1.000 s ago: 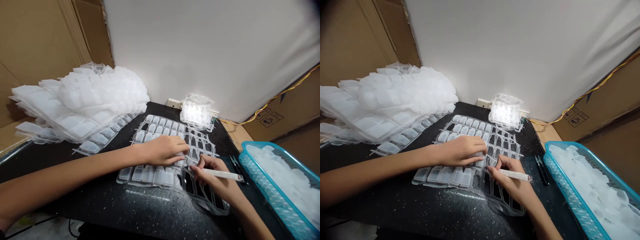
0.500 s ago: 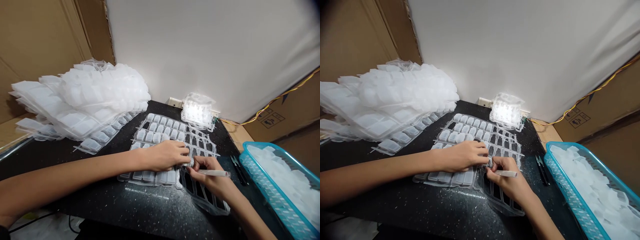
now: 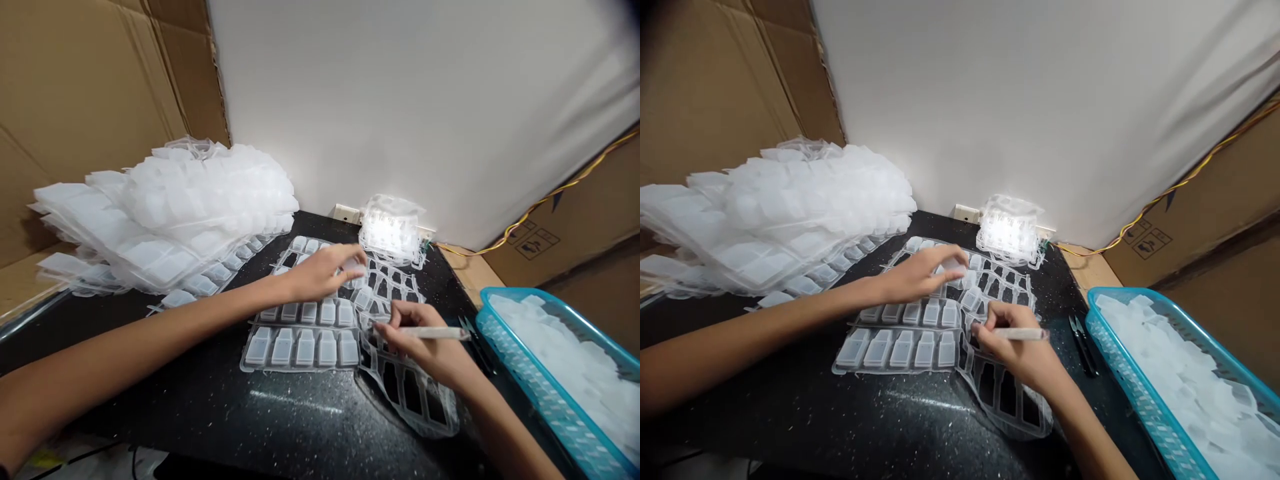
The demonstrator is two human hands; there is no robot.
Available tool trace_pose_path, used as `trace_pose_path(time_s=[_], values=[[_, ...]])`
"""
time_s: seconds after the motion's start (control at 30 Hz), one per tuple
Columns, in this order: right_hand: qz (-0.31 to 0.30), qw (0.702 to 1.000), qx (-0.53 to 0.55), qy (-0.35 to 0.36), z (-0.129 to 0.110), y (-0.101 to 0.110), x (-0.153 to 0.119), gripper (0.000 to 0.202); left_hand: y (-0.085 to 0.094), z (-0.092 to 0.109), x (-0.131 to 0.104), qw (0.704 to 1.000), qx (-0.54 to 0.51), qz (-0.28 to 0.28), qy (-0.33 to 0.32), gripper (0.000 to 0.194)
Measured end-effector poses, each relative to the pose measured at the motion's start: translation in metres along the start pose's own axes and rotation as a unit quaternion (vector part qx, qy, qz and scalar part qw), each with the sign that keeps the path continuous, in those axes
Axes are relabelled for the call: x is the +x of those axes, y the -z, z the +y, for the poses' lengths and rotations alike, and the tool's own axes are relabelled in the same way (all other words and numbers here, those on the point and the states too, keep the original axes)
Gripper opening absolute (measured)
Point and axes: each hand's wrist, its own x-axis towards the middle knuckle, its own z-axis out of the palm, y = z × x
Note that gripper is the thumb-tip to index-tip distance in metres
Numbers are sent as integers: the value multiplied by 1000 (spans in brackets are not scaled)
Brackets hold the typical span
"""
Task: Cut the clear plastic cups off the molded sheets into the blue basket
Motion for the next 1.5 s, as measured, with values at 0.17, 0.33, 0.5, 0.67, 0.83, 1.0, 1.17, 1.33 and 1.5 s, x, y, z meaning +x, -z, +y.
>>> trace_pose_path(time_s=[0.17, 0.33, 0.5, 0.67, 0.83, 1.0, 1.17, 1.33, 1.5], values=[[48, 998, 32, 13, 12, 6, 19, 31, -20, -4, 3, 947, 233, -161, -154, 21], [38, 998, 57, 13, 21, -2, 27, 32, -22, -10, 6, 943, 238, -171, -159, 19], [44, 997, 61, 3, 25, -4, 28, 31, -25, -12, 11, 949, 205, -187, -148, 23], [47, 997, 54, -24, 28, -3, 31, 28, -34, -13, 17, 968, 127, -165, -137, 38], [42, 997, 47, -44, 27, -2, 31, 28, -28, -29, 18, 983, -120, -140, -17, 6], [39, 996, 50, -56, 26, -2, 29, 29, -13, -41, 24, 899, -418, 15, 131, 16], [36, 997, 48, -56, 25, -2, 28, 30, -10, -34, 29, 804, -550, 120, 194, 17], [30, 997, 44, -54, 24, -2, 24, 29, -7, -14, 32, 775, -582, 165, 185, 14], [27, 997, 42, -52, 23, -2, 24, 28, -8, -11, 34, 760, -595, 189, 180, 20]])
